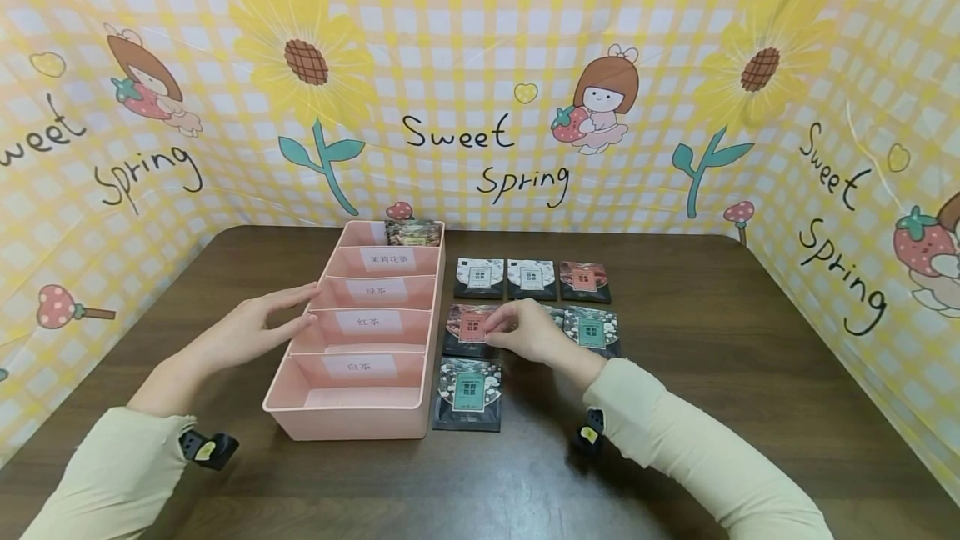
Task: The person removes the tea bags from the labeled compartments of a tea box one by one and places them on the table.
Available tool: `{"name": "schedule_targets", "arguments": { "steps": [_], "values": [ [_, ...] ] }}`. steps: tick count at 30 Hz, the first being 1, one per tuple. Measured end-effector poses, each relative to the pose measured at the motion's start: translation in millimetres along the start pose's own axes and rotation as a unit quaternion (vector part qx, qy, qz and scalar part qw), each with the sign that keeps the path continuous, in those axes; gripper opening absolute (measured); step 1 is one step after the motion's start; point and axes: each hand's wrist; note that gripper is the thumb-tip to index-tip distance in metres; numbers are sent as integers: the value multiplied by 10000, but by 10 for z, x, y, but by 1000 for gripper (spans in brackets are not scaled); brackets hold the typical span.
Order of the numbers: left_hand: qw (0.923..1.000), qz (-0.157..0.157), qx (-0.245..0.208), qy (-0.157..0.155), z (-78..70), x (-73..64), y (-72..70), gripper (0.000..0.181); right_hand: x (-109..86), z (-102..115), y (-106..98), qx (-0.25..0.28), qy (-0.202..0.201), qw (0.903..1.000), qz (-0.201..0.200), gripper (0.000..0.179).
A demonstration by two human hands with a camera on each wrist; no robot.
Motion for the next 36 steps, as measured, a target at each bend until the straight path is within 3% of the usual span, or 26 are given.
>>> {"name": "schedule_targets", "arguments": {
  "steps": [12, 28, 36],
  "values": [
    [10000, 32, -44, -47, -12, -5, -2, 53, 57, 122, -147, 265, -281, 9993, -13, 17],
    [10000, -6, -51, 16, -6, -1, 0, 52, 192, 280, -321, 478, -220, 9984, -197, 16],
    [10000, -6, -54, 29, -31, -12, -17, 52, 280, 366, -393, 328, -416, 9979, -367, 17]
  ]
}}
Point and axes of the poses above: each hand's wrist, its own x-axis towards the middle knuckle, its own y-axis out of the palm, z = x × y, and after that the axes turned 3 degrees about -y, right-handed
